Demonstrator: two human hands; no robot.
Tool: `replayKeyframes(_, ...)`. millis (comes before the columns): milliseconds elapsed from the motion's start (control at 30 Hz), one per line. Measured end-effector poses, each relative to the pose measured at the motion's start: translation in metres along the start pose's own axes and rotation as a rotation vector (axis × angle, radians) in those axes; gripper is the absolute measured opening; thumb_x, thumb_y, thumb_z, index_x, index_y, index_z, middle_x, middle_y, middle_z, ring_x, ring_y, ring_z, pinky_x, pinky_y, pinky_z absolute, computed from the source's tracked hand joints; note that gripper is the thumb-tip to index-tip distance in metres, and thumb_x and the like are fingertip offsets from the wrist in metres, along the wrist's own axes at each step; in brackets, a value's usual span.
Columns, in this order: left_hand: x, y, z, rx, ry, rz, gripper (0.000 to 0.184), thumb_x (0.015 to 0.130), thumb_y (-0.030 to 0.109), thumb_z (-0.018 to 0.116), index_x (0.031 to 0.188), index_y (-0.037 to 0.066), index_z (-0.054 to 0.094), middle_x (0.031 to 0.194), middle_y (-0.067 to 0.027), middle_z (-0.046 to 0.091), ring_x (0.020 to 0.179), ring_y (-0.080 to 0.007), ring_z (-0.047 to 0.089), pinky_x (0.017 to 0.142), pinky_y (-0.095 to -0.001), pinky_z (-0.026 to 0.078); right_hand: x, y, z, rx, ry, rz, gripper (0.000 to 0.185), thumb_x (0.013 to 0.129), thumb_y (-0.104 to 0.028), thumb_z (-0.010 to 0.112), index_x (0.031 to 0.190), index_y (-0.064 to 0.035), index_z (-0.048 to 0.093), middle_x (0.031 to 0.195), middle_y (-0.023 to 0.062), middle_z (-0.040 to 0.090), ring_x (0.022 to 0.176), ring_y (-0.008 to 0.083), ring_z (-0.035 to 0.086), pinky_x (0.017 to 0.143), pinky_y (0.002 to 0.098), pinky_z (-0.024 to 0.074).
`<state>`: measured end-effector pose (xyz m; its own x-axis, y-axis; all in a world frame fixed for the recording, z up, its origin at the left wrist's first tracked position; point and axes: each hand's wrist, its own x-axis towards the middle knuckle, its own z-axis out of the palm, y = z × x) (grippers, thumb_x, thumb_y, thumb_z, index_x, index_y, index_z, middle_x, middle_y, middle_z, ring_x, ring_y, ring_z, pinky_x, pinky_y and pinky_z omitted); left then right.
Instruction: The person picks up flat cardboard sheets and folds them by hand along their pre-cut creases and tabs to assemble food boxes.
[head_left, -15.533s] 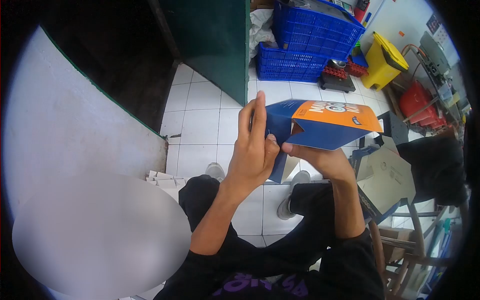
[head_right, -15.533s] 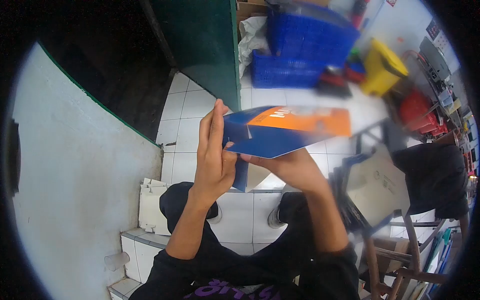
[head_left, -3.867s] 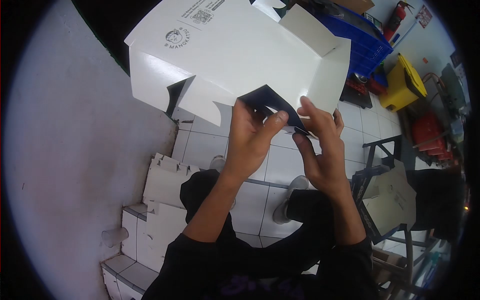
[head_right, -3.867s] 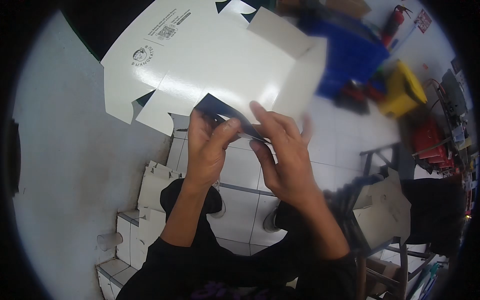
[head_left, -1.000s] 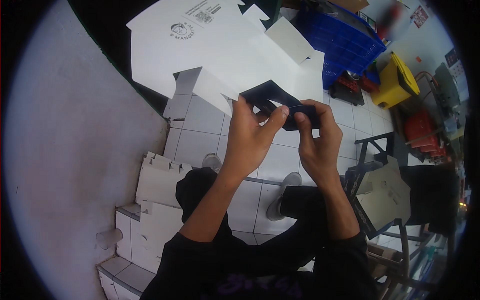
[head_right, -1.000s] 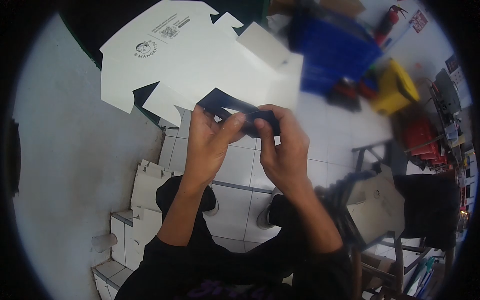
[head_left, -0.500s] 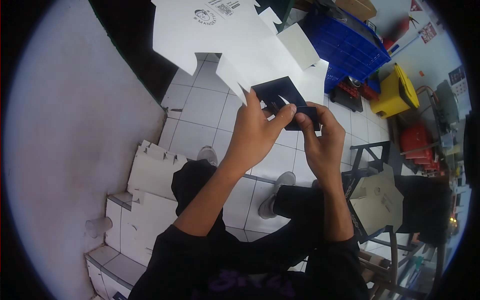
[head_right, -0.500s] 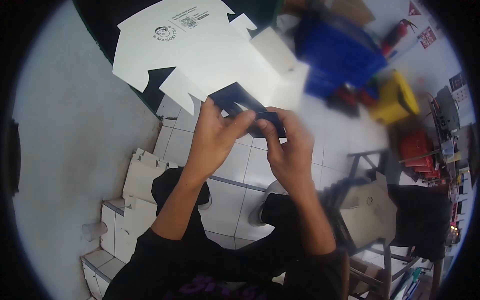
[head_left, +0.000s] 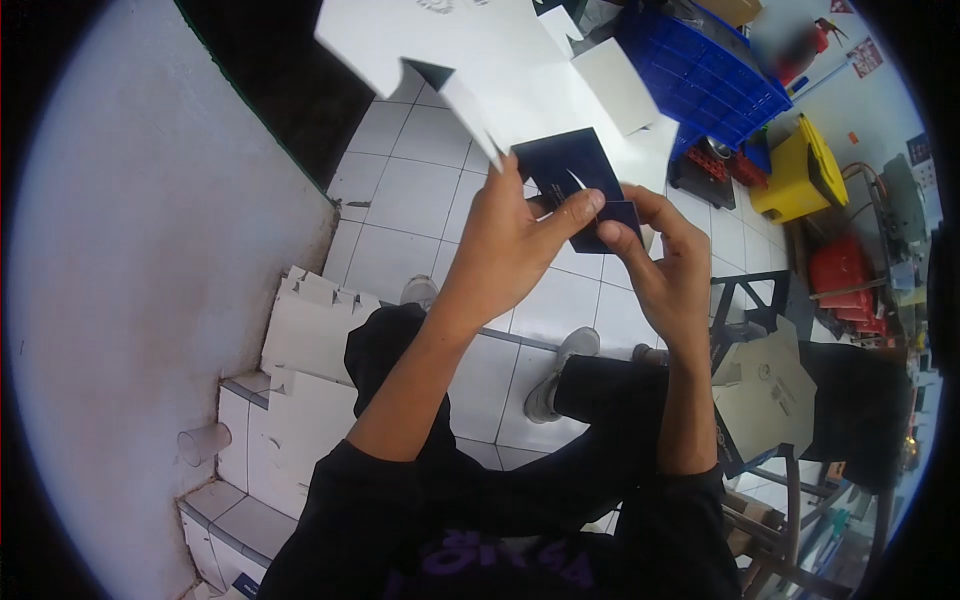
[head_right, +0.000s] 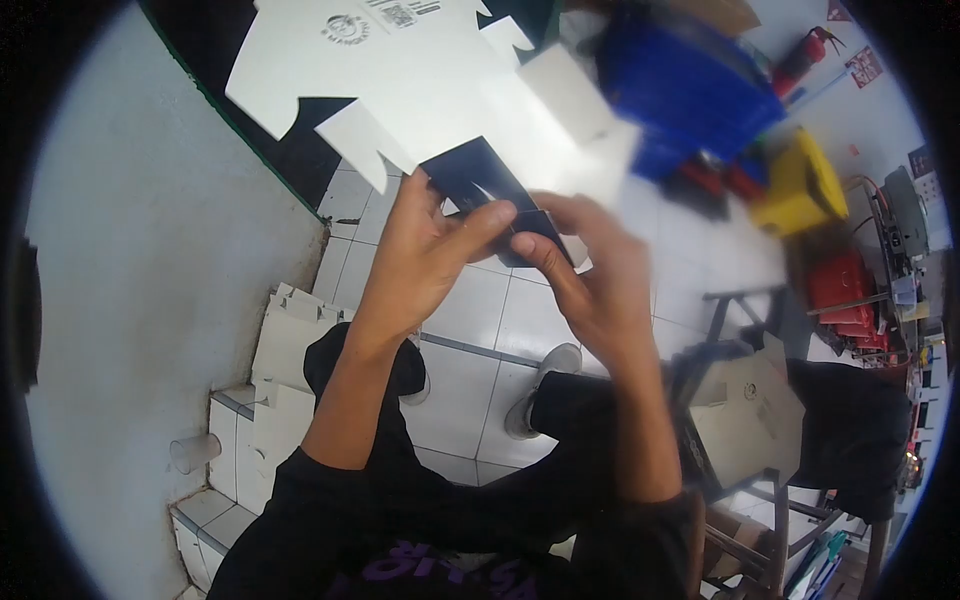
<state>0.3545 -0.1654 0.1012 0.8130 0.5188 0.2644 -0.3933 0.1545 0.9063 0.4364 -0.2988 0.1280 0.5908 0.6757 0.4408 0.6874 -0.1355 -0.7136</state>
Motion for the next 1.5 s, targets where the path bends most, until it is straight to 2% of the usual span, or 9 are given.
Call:
replayKeyframes(100, 0.002, 0.006, -0.005, -0.001, -0.002, -0.133, 0.05, 0.084, 0.014, 0.065, 0.119, -0.006, 0.035, 0.11, -0.0164, 0.049, 0.096, -0.0205, 0.06, 0.077, -0.0312, 0.057, 0.0, -0.001, -0.002, -0.022, 0.064, 0.011, 0.019, 0.083, -0.017, 0.067, 0.094, -0.0015, 0.066, 0.074, 0.0098, 0.066, 0.068, 0.0189, 0.062, 0.078, 0.0336, 0.0469)
replayKeyframes(300, 0.001, 0.0, 0.0, 0.132, 0.019, -0.029, 0.055, 0.084, 0.026, 0.068, 0.118, -0.005, 0.037, 0.101, -0.017, 0.055, 0.094, -0.0174, 0.059, 0.07, -0.0247, 0.053, -0.003, 0.012, -0.008, -0.097, 0.015, -0.086, 0.018, 0.083, -0.016, 0.065, 0.098, -0.0053, 0.067, 0.07, 0.0078, 0.066, 0.071, 0.0223, 0.064, 0.096, 0.0461, 0.038)
replayKeyframes(567, 0.007, 0.023, -0.016, 0.083, 0.122, -0.053, 0.054, 0.086, 0.032, 0.061, 0.123, -0.001, 0.04, 0.106, -0.0172, 0.052, 0.102, -0.0213, 0.056, 0.075, -0.0278, 0.053, -0.003, 0.008, -0.025, -0.401, -0.135, -0.036, 0.044, 0.08, -0.003, 0.062, 0.123, -0.0112, 0.053, 0.116, 0.0164, 0.059, 0.124, 0.0265, 0.045, 0.108, 0.0563, 0.0127)
replayKeyframes(633, 0.008, 0.022, -0.019, 0.027, 0.168, -0.077, 0.066, 0.088, 0.042, 0.056, 0.132, -0.002, 0.033, 0.113, -0.0202, 0.051, 0.106, -0.0261, 0.055, 0.077, -0.0335, 0.053, -0.003, 0.024, -0.026, -0.55, -0.104, -0.097, 0.039, 0.08, -0.003, 0.061, 0.118, -0.0122, 0.056, 0.108, 0.0156, 0.061, 0.111, 0.0251, 0.054, 0.105, 0.049, 0.0264)
replayKeyframes(733, 0.007, 0.017, -0.014, -0.087, 0.014, -0.108, 0.08, 0.085, 0.05, 0.056, 0.139, 0.0, 0.024, 0.13, -0.0232, 0.041, 0.12, -0.0335, 0.044, 0.092, -0.0464, 0.044, -0.001, 0.018, -0.027, -0.173, -0.083, 0.303, 0.028, 0.086, -0.009, 0.06, 0.113, -0.0025, 0.054, 0.097, 0.0058, 0.062, 0.086, 0.0132, 0.058, 0.085, 0.0276, 0.0455)
replayKeyframes(967, -0.011, 0.009, 0.02, 0.597, -0.341, 0.131, 0.073, 0.073, 0.024, 0.074, 0.136, 0.013, 0.039, 0.143, -0.0178, 0.029, 0.131, -0.0358, 0.032, 0.105, -0.0452, 0.03, 0.004, -0.002, -0.022, 1.217, 0.105, 0.421, 0.054, 0.085, -0.019, 0.061, 0.131, 0.0011, 0.039, 0.116, 0.0124, 0.055, 0.102, 0.0191, 0.058, 0.088, 0.0311, 0.0469)
replayKeyframes(1200, -0.006, 0.003, 0.018, 0.472, -0.21, 0.289, 0.057, 0.081, 0.028, 0.069, 0.131, 0.013, 0.045, 0.144, -0.0196, 0.026, 0.129, -0.04, 0.033, 0.098, -0.0456, 0.04, -0.002, -0.009, -0.02, 1.127, -0.02, 0.325, 0.07, 0.083, -0.021, 0.062, 0.138, 0.0005, 0.025, 0.125, 0.0185, 0.049, 0.111, 0.0242, 0.055, 0.091, 0.0344, 0.0474)
replayKeyframes(1400, -0.005, -0.004, 0.022, 0.411, 0.076, 0.531, 0.023, 0.087, 0.015, 0.061, 0.104, 0.0, 0.061, 0.112, -0.016, 0.062, 0.115, -0.0332, 0.053, 0.096, -0.0392, 0.042, -0.006, -0.011, -0.008, 1.224, -0.065, 0.287, 0.064, 0.088, -0.021, 0.058, 0.138, 0.0005, 0.024, 0.123, 0.0162, 0.05, 0.111, 0.0188, 0.053, 0.089, 0.029, 0.0467)
replayKeyframes(1500, -0.007, -0.004, 0.021, 0.429, 0.155, 0.586, 0.02, 0.088, 0.013, 0.06, 0.103, 0.0, 0.061, 0.108, -0.0156, 0.064, 0.108, -0.0308, 0.058, 0.092, -0.0364, 0.046, -0.008, -0.012, -0.002, 1.261, -0.044, 0.31, 0.057, 0.091, -0.021, 0.056, 0.136, -0.0013, 0.027, 0.119, 0.0129, 0.053, 0.109, 0.0149, 0.053, 0.085, 0.0257, 0.0466)
